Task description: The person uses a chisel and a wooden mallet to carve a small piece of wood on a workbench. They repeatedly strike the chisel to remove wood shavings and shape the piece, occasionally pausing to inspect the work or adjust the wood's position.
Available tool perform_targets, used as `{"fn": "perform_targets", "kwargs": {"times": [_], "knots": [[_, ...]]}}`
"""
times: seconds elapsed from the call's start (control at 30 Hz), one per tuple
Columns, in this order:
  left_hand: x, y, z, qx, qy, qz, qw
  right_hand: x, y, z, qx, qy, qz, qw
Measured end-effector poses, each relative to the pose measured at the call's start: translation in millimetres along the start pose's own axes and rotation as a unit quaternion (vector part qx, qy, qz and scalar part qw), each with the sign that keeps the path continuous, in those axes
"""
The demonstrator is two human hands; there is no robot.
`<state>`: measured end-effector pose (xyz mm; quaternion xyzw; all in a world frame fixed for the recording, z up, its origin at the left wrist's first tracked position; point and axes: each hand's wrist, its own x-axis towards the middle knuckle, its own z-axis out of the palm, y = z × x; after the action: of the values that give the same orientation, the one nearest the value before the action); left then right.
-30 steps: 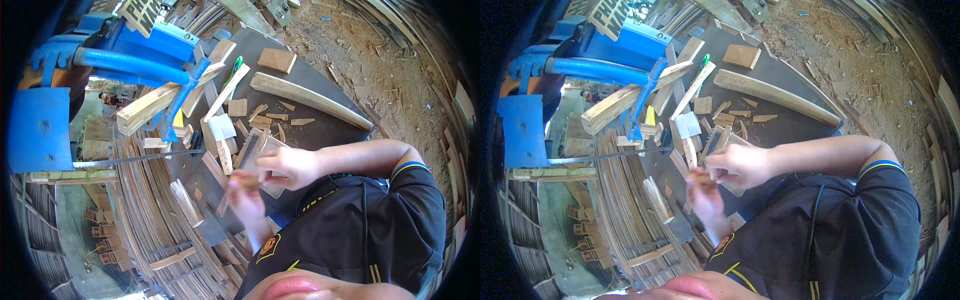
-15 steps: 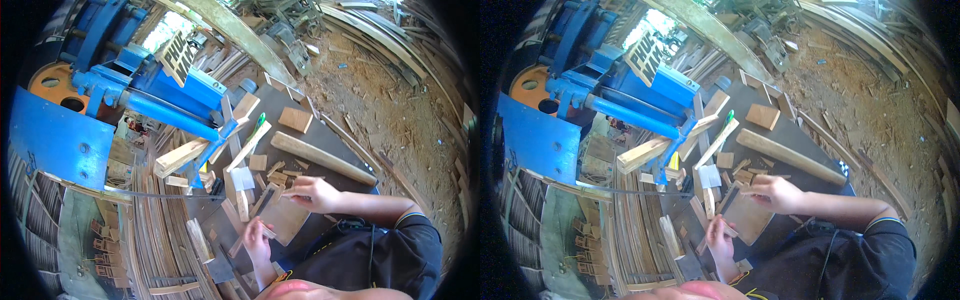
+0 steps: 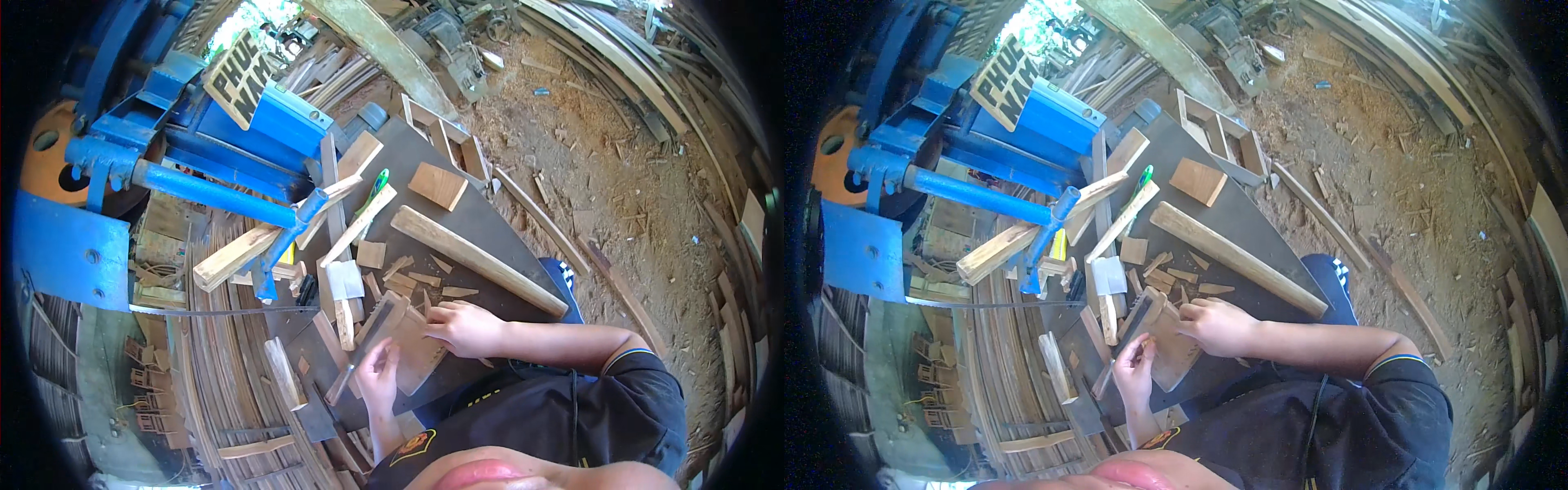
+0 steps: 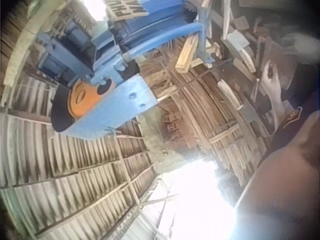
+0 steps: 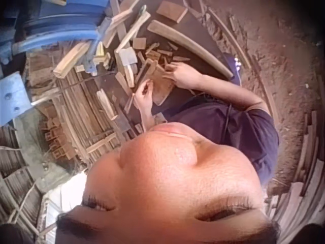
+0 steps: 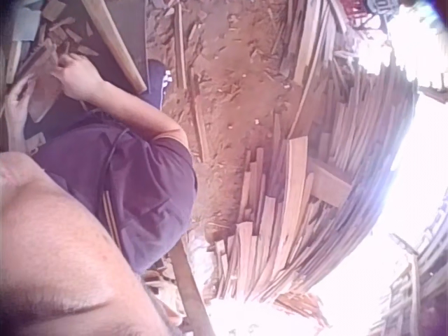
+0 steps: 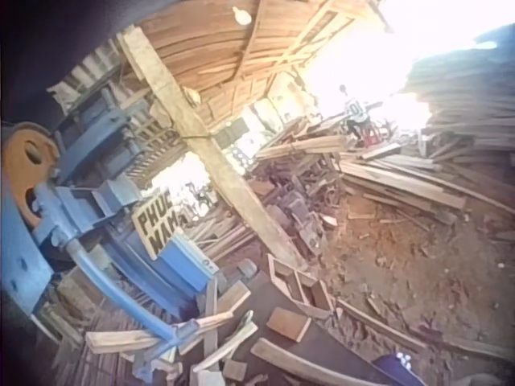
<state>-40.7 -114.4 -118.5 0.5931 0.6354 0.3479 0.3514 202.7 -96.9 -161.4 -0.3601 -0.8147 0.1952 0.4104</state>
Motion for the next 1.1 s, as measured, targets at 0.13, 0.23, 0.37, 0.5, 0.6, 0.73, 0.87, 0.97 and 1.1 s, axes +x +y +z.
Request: {"fn": "perform_targets", "kwargs": {"times": [0.13,0.23,0.37,0.5,0.6,0.73,0.87,0.97,1.1], "knots": [[3.5,4.3,-2.0,0.037,0.013,0.019,0.999,-1.5,-4.1,-3.3,-0.012,-0.013,-0.004,1.0],[7.7,4.5,-2.2,0.107,0.015,0.025,0.994,-1.4,-4.2,-7.4,-0.013,-0.011,0.001,1.0],[8.7,13.1,7.6,0.185,0.02,0.078,0.979,-2.4,-3.0,-6.9,-0.013,-0.009,0.002,1.0],[7.1,18.2,13.5,0.21,0.03,0.103,0.972,-3.1,-3.6,-5.7,-0.017,-0.025,0.011,0.999],[5.7,17.6,14.6,0.216,0.028,0.09,0.972,-2.9,-4.0,-6.3,-0.015,-0.035,0.015,0.999],[7.2,16.2,13.8,0.223,0.022,0.085,0.971,-3.6,-3.5,-6.4,-0.014,-0.028,0.012,0.999],[11.0,12.3,13.7,0.208,0.018,0.078,0.975,-3.9,-2.8,-6.7,-0.012,-0.021,0.01,1.0],[11.4,14.9,15.3,0.195,0.023,0.061,0.979,-3.6,-3.2,-6.8,-0.007,-0.024,0.01,1.0],[16.4,-8.2,16.1,0.131,0.056,0.069,0.987,-1.4,-2.1,-4.7,-0.02,-0.042,0.014,0.999]]}}
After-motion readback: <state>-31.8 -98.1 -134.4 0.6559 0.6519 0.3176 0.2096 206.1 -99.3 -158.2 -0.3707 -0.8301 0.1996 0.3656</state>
